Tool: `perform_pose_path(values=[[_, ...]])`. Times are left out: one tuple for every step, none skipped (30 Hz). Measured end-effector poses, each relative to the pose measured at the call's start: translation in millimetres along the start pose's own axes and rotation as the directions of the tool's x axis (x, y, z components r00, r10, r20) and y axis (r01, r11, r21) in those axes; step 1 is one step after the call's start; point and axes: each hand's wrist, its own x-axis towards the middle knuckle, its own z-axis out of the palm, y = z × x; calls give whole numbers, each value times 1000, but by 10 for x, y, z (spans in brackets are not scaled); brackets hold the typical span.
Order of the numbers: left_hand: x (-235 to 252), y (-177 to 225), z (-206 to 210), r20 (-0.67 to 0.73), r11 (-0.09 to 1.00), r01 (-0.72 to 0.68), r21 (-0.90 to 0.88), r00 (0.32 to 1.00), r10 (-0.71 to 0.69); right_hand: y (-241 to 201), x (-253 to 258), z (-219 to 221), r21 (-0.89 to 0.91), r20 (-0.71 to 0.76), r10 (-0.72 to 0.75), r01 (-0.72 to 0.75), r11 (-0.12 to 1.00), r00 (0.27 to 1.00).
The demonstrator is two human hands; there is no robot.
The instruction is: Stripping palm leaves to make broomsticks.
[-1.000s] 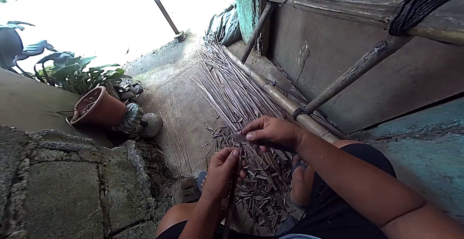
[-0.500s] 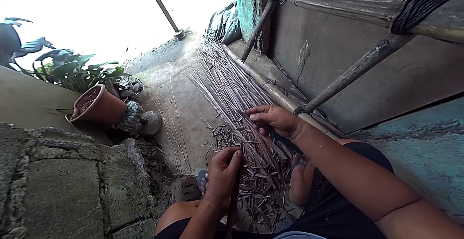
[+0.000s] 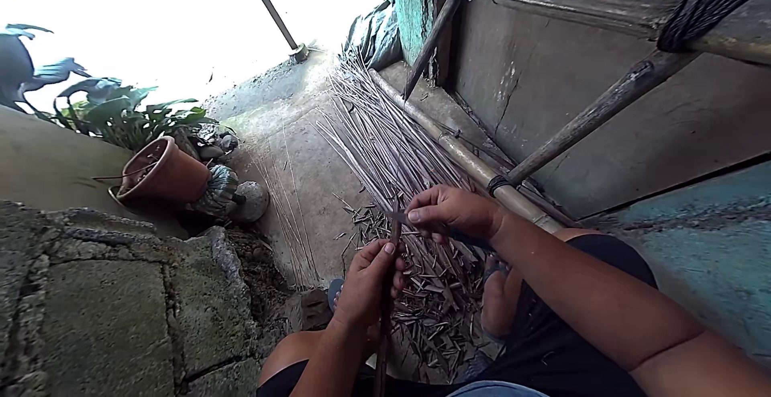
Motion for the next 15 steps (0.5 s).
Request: perform_pose_path(values=[[6,11,2,-4,1000,-8,-24,1000,8,26,-14,38,-42,79,4,0,999,997],[8,18,4,4,999,-14,-45,1000,14,47,-22,79,-66,139,6,3,998,990],[7,19,8,13,997,-18,-70,1000,19,62,-23,115,-71,172,3,9,997,985],[4,18,9,25,995,-19,-93,999,22,75,-20,132,-62,190,-9,22,998,982],[-1,16,10,38,993,-17,-117,999,22,79,-16,130,-57,200,-23,35,998,980],[-6,16,10,53,990,-10,-140,998,17,84,-10,112,-56,208,-41,53,997,977],[-11,19,7,71,987,4,-164,997,8,94,-1,89,-59,216,-61,75,995,975],[-16,22,4,90,983,21,-184,996,-5,107,12,65,-62,223,-84,100,993,971],[-21,26,1,108,978,39,-207,994,-17,117,21,46,-66,224,-106,124,990,969],[-26,30,-2,123,973,53,-225,992,-25,119,25,28,-68,216,-128,145,987,968],[-31,38,-9,134,970,61,-237,991,-29,116,28,5,-71,201,-145,162,984,969],[-38,48,-14,131,969,60,-241,991,-28,111,32,-20,-79,181,-159,175,981,971],[-40,56,-14,106,972,48,-231,994,-24,109,38,-40,-89,165,-167,184,979,972],[-35,60,-13,78,977,37,-212,997,-20,112,42,-45,-99,150,-169,185,978,974],[-30,63,-11,54,980,27,-195,998,-17,118,46,-39,-104,134,-167,182,978,977]])
